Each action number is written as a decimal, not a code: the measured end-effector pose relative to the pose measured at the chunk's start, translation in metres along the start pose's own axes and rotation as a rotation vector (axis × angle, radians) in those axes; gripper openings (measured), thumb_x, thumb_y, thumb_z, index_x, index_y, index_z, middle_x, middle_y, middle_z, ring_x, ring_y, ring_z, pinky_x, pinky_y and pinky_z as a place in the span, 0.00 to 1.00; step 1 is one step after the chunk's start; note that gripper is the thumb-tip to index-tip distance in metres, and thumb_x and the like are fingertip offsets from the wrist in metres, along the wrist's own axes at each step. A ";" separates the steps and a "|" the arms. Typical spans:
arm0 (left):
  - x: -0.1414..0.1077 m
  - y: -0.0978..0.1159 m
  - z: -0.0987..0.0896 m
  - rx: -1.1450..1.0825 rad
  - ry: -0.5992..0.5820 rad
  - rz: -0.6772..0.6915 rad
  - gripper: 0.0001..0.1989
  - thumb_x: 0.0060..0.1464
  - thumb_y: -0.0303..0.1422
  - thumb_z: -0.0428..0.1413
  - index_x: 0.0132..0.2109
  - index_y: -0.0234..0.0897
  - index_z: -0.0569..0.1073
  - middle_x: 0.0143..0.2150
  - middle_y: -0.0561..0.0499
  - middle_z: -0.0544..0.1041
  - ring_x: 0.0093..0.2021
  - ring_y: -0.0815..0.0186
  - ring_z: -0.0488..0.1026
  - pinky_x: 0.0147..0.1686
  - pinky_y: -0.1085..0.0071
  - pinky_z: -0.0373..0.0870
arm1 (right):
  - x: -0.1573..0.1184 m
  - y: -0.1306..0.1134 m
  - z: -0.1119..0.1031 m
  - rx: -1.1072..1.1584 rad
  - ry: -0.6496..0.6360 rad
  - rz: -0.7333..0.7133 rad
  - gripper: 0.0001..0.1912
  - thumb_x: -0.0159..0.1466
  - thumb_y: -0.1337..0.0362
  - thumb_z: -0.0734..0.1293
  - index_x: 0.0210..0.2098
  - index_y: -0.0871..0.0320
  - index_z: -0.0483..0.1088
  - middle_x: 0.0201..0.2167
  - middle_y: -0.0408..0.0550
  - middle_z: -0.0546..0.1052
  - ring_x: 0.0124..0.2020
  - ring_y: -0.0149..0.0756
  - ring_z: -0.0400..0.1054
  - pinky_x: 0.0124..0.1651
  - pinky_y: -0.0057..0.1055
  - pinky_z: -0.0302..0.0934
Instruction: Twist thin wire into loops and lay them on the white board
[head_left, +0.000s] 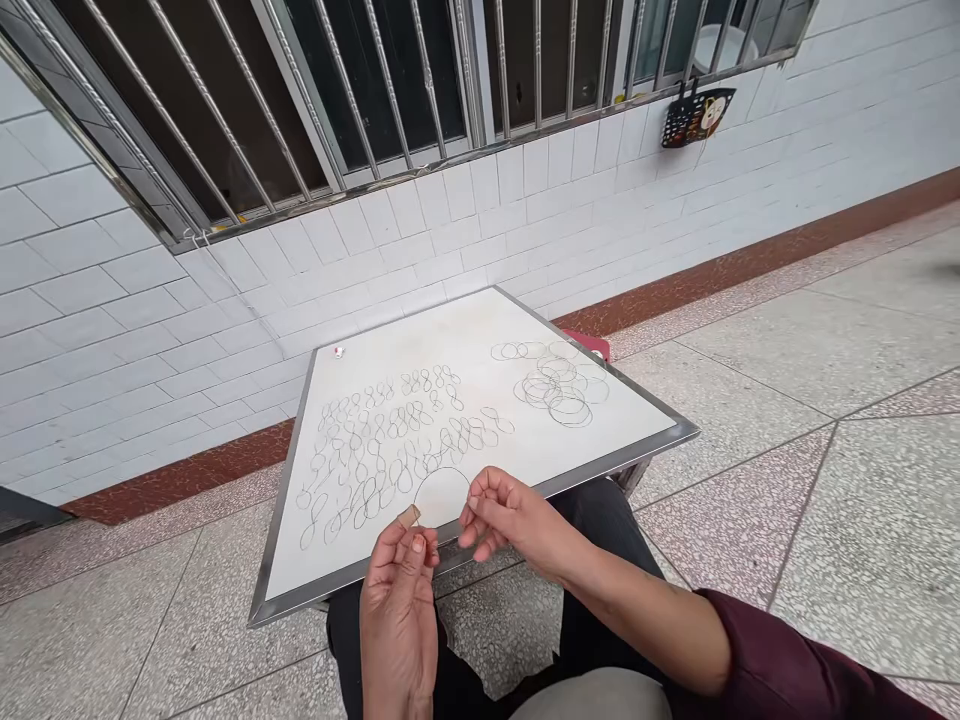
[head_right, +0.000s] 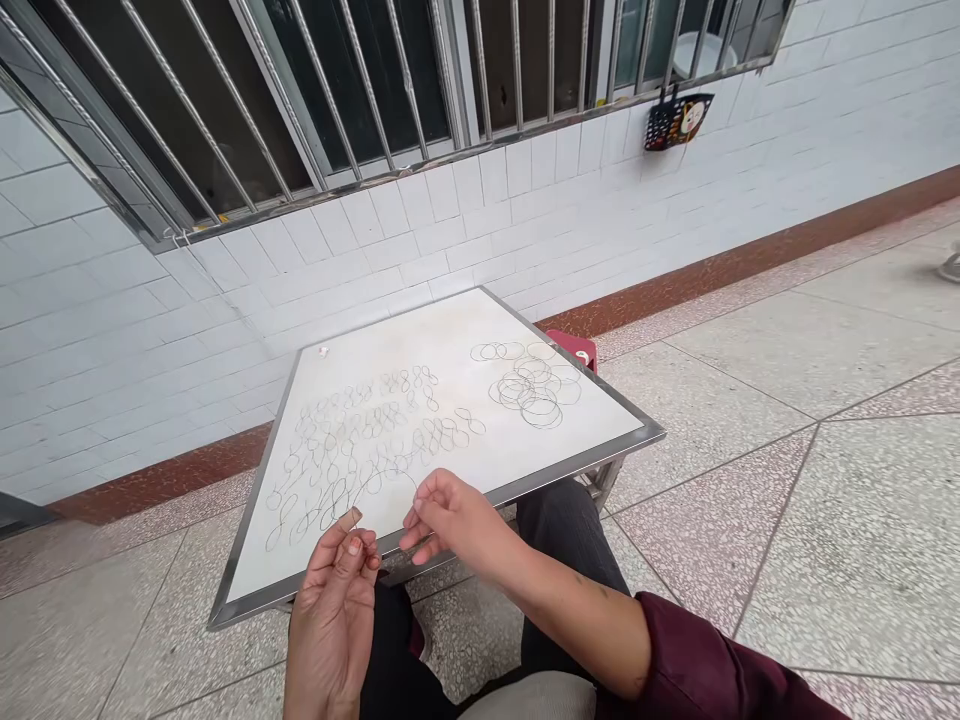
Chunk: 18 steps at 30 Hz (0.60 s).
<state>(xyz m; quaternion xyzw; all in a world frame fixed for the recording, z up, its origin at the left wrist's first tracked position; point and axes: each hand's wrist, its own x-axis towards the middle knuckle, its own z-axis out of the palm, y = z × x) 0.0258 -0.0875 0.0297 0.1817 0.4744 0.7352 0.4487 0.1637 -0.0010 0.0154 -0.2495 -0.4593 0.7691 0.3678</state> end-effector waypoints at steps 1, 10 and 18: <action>-0.001 0.000 0.000 -0.003 0.003 0.008 0.21 0.41 0.34 0.71 0.45 0.38 0.80 0.36 0.50 0.77 0.38 0.68 0.72 0.39 0.74 0.69 | -0.002 0.001 -0.001 -0.024 -0.011 -0.007 0.19 0.59 0.49 0.71 0.34 0.56 0.64 0.32 0.45 0.75 0.32 0.35 0.74 0.29 0.28 0.67; -0.006 0.002 -0.004 -0.068 -0.025 -0.023 0.21 0.44 0.34 0.69 0.47 0.37 0.79 0.33 0.50 0.74 0.36 0.68 0.71 0.38 0.72 0.69 | -0.003 0.010 -0.002 -0.221 0.077 -0.160 0.16 0.63 0.50 0.67 0.46 0.51 0.70 0.28 0.41 0.71 0.22 0.29 0.63 0.23 0.27 0.59; -0.006 0.000 -0.008 -0.115 -0.007 -0.051 0.20 0.42 0.32 0.70 0.45 0.37 0.79 0.35 0.49 0.76 0.38 0.68 0.73 0.38 0.74 0.70 | -0.004 0.014 0.000 -0.154 0.083 -0.112 0.17 0.60 0.51 0.70 0.44 0.52 0.71 0.27 0.40 0.71 0.22 0.29 0.68 0.22 0.26 0.66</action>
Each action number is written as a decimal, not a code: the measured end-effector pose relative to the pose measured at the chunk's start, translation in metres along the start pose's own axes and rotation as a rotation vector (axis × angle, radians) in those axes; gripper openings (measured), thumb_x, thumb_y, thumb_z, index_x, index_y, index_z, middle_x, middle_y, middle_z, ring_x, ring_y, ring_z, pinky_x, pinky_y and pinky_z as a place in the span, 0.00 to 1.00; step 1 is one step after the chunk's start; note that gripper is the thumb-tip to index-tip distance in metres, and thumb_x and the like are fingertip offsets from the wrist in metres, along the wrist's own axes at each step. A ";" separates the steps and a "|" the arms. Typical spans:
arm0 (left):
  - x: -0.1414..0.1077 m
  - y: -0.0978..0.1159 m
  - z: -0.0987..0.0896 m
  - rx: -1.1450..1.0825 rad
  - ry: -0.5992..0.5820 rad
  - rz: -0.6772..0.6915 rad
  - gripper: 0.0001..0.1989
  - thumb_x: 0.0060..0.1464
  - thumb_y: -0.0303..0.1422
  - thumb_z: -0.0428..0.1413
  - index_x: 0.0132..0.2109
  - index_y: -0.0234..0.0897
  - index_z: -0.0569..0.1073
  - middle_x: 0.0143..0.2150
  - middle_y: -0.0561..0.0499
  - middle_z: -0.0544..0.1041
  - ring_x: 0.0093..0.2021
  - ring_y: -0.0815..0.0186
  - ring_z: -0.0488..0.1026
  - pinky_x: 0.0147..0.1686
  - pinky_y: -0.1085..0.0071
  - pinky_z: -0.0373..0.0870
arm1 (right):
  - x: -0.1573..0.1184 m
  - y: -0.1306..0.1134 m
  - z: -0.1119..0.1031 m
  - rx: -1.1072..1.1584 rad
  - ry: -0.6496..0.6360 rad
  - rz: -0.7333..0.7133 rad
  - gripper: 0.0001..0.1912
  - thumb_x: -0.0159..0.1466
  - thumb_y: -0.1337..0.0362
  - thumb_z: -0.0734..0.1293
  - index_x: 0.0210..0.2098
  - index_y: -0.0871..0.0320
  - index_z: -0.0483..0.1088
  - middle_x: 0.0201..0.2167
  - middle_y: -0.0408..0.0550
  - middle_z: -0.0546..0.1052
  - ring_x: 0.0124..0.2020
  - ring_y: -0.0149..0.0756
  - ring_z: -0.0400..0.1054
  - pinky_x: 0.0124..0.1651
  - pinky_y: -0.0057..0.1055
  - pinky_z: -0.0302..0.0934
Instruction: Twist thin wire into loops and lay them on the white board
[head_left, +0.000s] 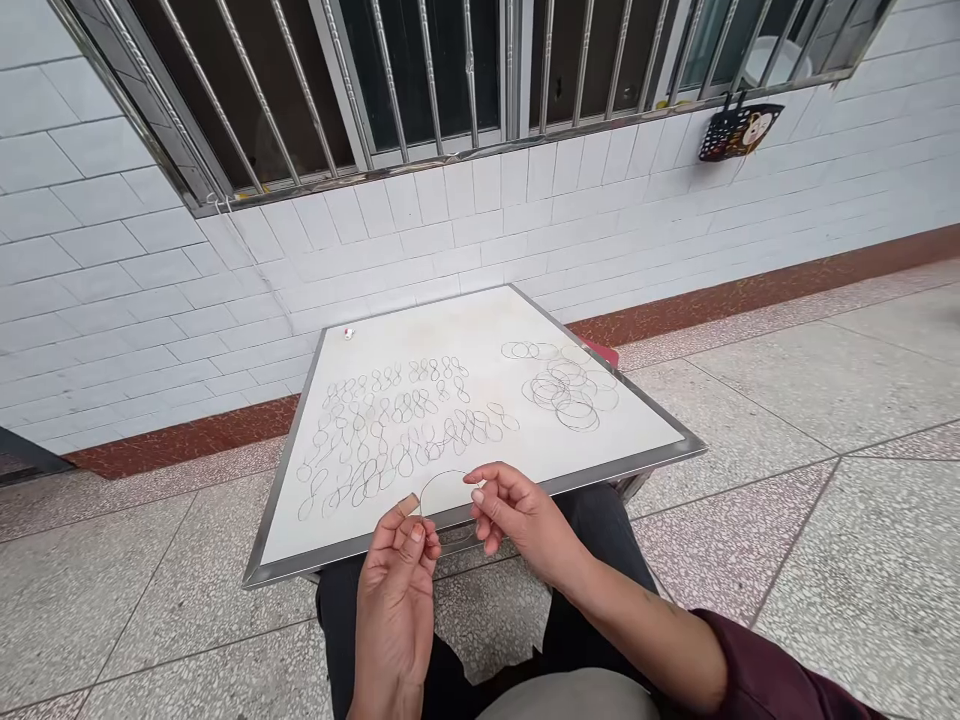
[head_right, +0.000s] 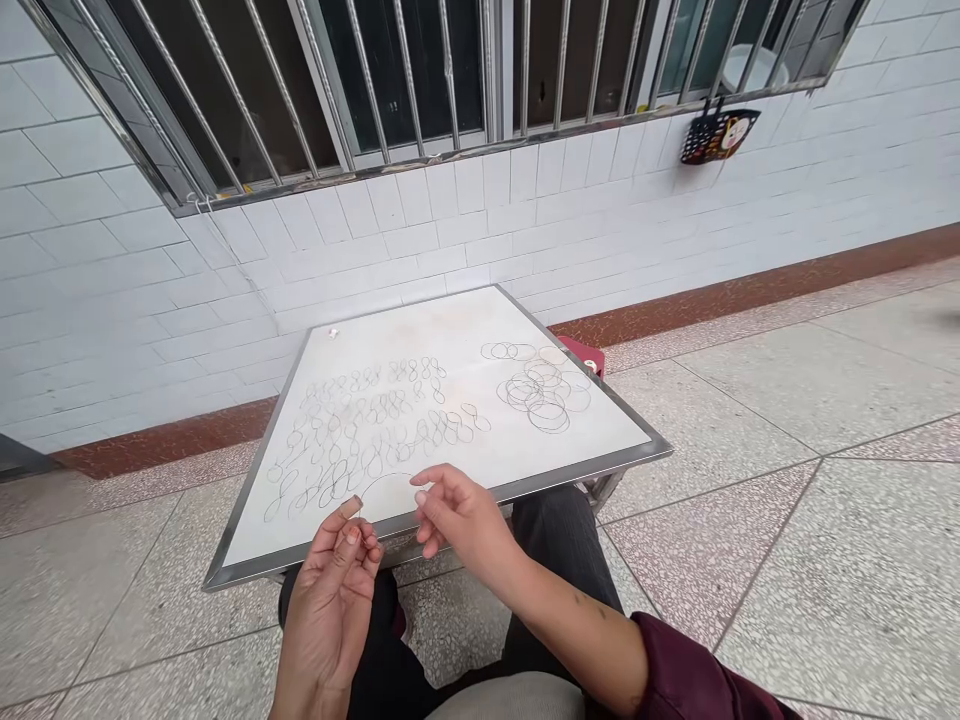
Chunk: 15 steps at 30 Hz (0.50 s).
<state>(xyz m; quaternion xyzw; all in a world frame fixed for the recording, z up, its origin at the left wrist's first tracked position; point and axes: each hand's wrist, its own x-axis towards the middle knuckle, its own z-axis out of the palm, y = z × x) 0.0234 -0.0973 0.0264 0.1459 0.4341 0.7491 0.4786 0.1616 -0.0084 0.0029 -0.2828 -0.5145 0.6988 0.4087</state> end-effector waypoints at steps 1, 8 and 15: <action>0.001 0.000 -0.001 0.000 0.005 -0.008 0.20 0.42 0.32 0.70 0.45 0.37 0.79 0.35 0.49 0.76 0.38 0.68 0.73 0.38 0.75 0.70 | 0.000 0.000 0.000 0.005 -0.005 0.000 0.17 0.60 0.51 0.70 0.44 0.52 0.71 0.27 0.40 0.71 0.22 0.29 0.68 0.22 0.26 0.66; 0.006 0.001 -0.004 -0.047 0.040 -0.056 0.23 0.41 0.28 0.71 0.48 0.37 0.79 0.38 0.49 0.76 0.41 0.68 0.73 0.37 0.79 0.72 | 0.001 0.005 0.003 0.051 -0.059 0.005 0.18 0.58 0.50 0.71 0.43 0.53 0.71 0.26 0.39 0.71 0.21 0.28 0.69 0.20 0.25 0.66; 0.008 0.003 -0.005 -0.068 0.081 -0.060 0.23 0.43 0.20 0.66 0.49 0.37 0.78 0.39 0.48 0.77 0.38 0.68 0.76 0.37 0.77 0.76 | 0.002 0.010 0.005 0.041 -0.094 -0.026 0.22 0.58 0.49 0.71 0.45 0.56 0.69 0.26 0.38 0.71 0.21 0.27 0.69 0.20 0.24 0.67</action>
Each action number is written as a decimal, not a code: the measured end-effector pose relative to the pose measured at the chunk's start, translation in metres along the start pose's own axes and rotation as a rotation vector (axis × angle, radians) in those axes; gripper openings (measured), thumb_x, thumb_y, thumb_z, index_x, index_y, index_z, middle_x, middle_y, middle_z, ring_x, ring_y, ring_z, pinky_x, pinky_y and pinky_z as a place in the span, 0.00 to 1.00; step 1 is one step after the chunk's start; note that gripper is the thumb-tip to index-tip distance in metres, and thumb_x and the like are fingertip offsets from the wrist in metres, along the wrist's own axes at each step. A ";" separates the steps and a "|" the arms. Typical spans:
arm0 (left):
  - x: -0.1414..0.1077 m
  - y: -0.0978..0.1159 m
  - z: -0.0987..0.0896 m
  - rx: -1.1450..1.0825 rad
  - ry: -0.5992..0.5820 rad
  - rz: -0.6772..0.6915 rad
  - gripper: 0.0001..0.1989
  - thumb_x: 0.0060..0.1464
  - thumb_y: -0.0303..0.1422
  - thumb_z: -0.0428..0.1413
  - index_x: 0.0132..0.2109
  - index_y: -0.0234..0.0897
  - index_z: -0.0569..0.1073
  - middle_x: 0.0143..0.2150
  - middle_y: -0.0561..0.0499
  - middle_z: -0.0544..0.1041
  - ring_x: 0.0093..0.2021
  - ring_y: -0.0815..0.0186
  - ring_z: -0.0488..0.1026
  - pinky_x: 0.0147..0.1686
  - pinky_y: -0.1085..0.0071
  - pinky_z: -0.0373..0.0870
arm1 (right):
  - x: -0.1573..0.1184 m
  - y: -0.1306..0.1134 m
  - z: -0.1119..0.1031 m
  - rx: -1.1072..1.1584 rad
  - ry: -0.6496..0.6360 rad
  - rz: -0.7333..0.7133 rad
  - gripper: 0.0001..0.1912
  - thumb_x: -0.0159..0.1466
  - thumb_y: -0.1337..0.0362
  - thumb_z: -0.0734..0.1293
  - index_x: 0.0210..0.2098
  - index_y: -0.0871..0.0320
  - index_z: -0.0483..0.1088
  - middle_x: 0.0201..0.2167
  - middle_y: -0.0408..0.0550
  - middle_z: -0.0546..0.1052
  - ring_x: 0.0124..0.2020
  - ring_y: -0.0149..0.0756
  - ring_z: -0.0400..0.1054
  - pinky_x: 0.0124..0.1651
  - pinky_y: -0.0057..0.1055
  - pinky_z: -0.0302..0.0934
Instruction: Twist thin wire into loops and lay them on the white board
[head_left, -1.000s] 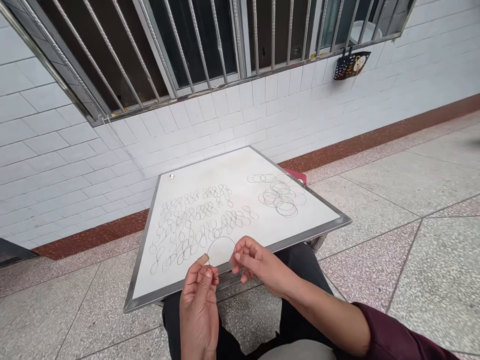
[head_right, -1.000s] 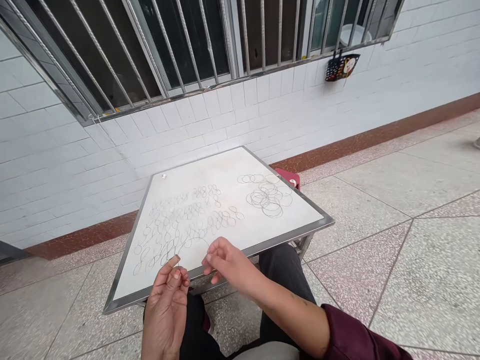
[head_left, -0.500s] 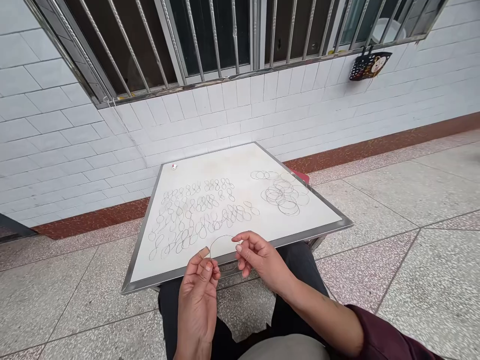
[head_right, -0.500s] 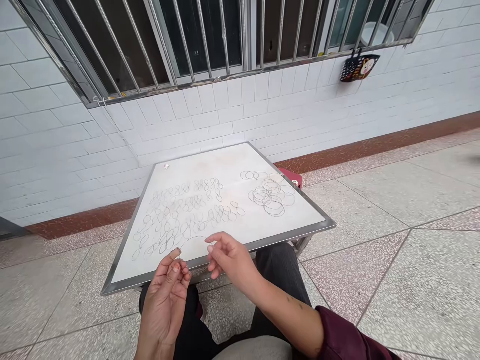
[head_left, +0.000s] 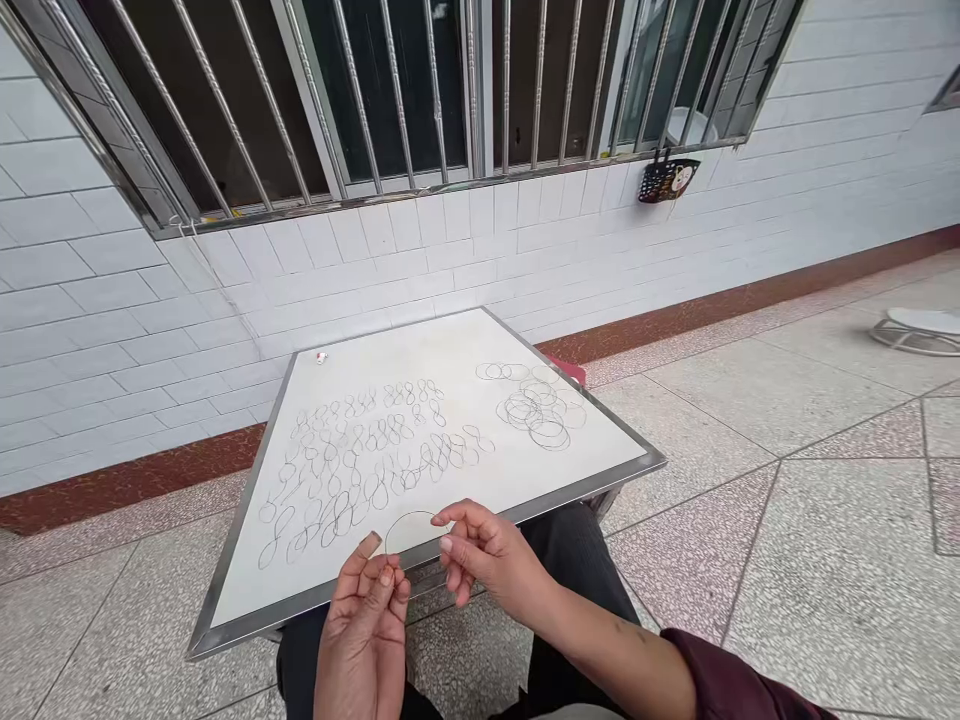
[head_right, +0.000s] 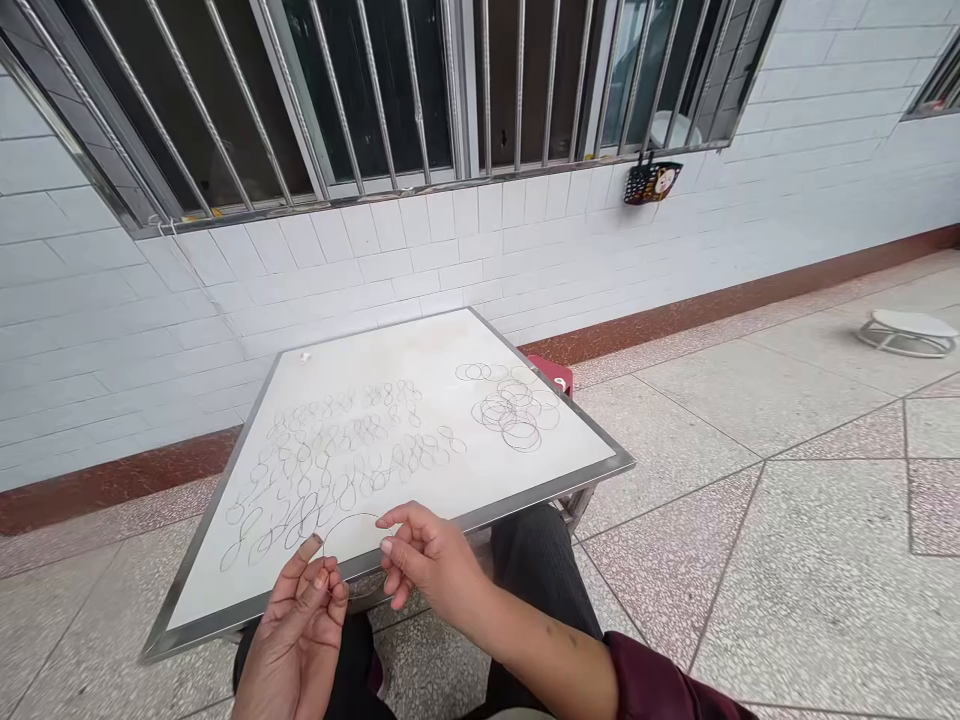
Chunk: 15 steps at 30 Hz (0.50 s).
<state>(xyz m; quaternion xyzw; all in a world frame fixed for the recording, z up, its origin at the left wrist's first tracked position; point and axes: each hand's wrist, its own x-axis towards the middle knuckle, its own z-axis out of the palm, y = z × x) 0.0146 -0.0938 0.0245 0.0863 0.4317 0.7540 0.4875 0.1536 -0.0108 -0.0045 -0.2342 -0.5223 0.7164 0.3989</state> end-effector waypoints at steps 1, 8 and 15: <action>0.000 0.000 0.000 0.007 0.001 0.001 0.23 0.44 0.20 0.66 0.49 0.37 0.78 0.38 0.48 0.77 0.38 0.68 0.76 0.36 0.77 0.76 | 0.000 0.001 0.001 0.002 -0.001 -0.003 0.22 0.59 0.48 0.71 0.45 0.56 0.69 0.27 0.38 0.71 0.21 0.27 0.69 0.21 0.24 0.67; 0.004 0.000 -0.006 0.054 0.021 0.016 0.27 0.38 0.25 0.71 0.49 0.38 0.78 0.35 0.50 0.77 0.37 0.67 0.76 0.36 0.76 0.76 | 0.000 0.006 0.004 0.086 -0.041 -0.015 0.24 0.63 0.47 0.67 0.52 0.56 0.68 0.30 0.41 0.72 0.25 0.26 0.71 0.29 0.28 0.70; 0.005 -0.001 -0.006 0.093 0.004 -0.015 0.31 0.34 0.29 0.73 0.49 0.38 0.76 0.31 0.53 0.77 0.33 0.69 0.75 0.33 0.77 0.74 | -0.001 0.007 0.003 0.291 -0.154 0.090 0.20 0.61 0.51 0.72 0.44 0.59 0.72 0.26 0.41 0.74 0.20 0.23 0.67 0.23 0.21 0.61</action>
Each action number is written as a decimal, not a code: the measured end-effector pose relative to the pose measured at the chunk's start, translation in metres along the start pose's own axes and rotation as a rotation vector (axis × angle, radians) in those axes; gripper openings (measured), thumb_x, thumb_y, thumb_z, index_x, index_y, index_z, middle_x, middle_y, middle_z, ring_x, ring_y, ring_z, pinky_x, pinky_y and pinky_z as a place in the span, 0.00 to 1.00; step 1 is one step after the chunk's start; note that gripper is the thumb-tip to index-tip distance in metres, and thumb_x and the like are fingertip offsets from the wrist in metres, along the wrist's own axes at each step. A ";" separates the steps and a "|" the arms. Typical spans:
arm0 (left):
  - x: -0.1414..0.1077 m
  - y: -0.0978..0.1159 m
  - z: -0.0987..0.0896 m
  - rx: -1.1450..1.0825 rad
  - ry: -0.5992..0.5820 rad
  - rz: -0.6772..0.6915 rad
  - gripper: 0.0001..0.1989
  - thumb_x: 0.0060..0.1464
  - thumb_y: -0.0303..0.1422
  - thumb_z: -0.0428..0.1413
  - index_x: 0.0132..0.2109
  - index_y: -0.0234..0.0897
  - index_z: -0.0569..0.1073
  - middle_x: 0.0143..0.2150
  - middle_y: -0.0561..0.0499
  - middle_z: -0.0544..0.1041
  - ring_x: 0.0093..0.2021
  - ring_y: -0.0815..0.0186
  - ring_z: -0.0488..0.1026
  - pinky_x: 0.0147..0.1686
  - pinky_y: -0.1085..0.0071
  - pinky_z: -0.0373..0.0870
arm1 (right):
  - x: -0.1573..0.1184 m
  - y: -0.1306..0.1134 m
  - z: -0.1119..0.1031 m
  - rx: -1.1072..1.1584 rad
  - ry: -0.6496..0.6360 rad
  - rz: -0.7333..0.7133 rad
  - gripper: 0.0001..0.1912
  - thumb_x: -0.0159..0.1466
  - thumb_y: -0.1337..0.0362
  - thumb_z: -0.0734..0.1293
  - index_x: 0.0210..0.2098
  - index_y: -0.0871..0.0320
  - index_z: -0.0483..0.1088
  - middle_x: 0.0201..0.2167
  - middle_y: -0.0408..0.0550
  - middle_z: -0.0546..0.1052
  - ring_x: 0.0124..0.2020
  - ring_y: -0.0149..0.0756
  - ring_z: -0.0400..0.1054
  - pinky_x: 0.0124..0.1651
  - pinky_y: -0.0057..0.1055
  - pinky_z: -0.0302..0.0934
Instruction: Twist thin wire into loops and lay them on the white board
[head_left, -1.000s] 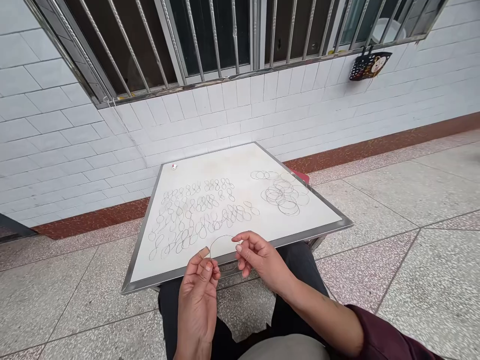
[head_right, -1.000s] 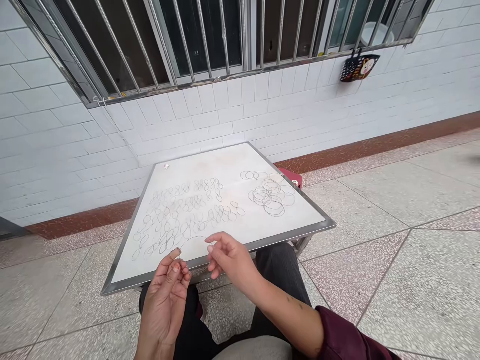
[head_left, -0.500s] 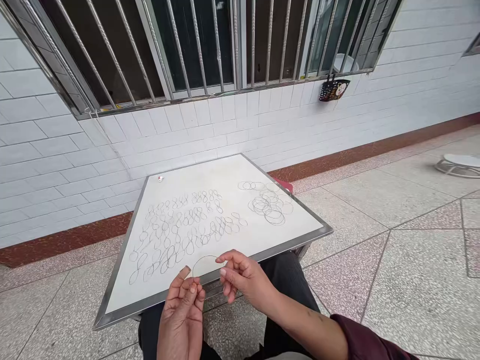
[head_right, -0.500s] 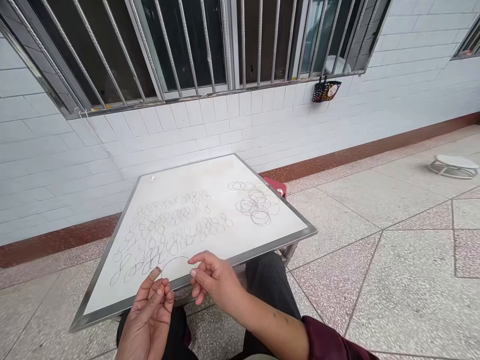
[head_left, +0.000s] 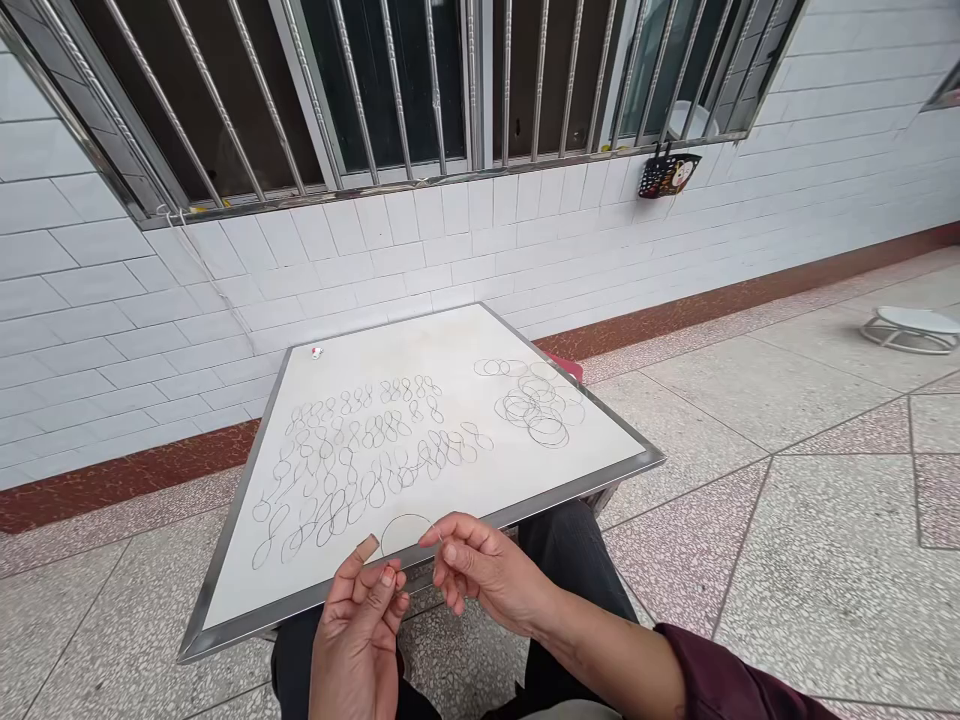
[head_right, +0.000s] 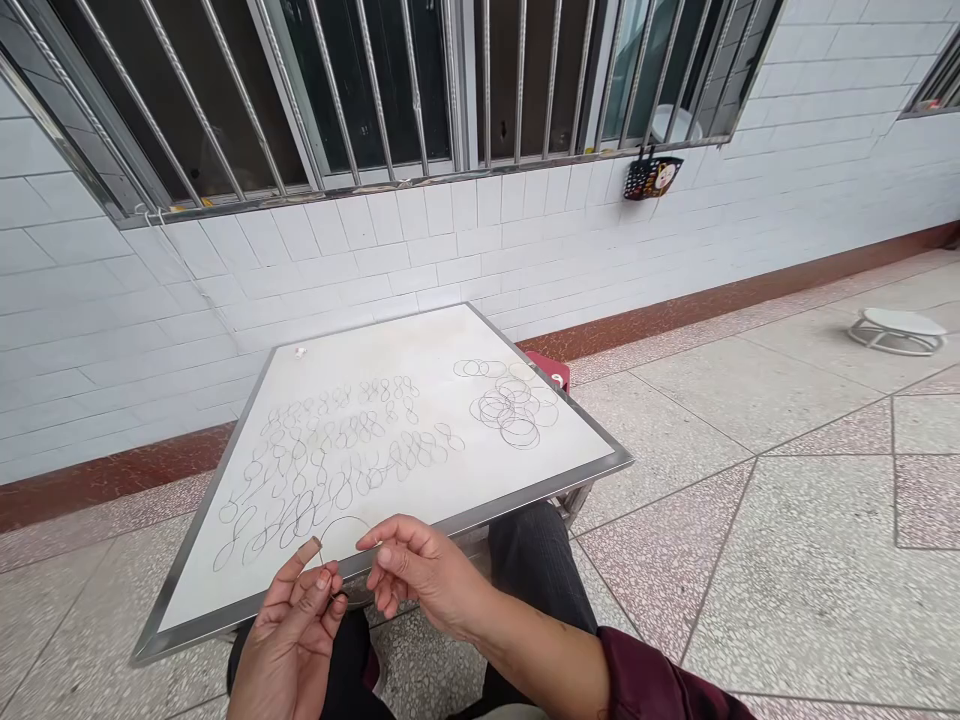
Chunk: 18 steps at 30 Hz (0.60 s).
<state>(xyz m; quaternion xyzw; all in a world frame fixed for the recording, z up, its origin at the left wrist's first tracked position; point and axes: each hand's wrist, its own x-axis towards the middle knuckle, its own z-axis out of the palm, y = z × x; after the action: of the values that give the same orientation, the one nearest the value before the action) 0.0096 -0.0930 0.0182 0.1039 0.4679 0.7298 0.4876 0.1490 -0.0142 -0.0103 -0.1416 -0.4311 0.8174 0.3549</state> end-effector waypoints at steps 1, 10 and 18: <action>0.000 0.000 0.001 0.008 0.000 -0.007 0.32 0.33 0.29 0.74 0.49 0.37 0.76 0.30 0.53 0.77 0.32 0.69 0.75 0.33 0.77 0.74 | 0.000 0.000 0.001 0.017 -0.037 0.007 0.20 0.60 0.52 0.72 0.44 0.59 0.72 0.27 0.41 0.74 0.21 0.23 0.67 0.23 0.20 0.61; -0.003 -0.002 0.003 0.192 -0.020 0.091 0.35 0.36 0.35 0.72 0.53 0.36 0.70 0.30 0.50 0.80 0.30 0.68 0.73 0.32 0.74 0.71 | 0.002 0.005 -0.006 0.029 -0.211 -0.032 0.28 0.60 0.56 0.73 0.58 0.50 0.67 0.55 0.52 0.69 0.35 0.27 0.70 0.29 0.22 0.68; -0.012 -0.001 0.006 0.341 -0.078 0.144 0.31 0.41 0.36 0.70 0.52 0.36 0.69 0.26 0.56 0.77 0.27 0.68 0.72 0.34 0.72 0.70 | 0.005 0.012 -0.015 0.071 -0.389 -0.060 0.33 0.61 0.60 0.73 0.63 0.46 0.62 0.59 0.54 0.69 0.33 0.26 0.71 0.34 0.27 0.71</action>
<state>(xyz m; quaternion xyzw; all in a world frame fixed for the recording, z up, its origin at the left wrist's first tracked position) 0.0203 -0.0988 0.0242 0.2462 0.5568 0.6684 0.4274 0.1482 -0.0066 -0.0281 0.0446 -0.4663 0.8331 0.2941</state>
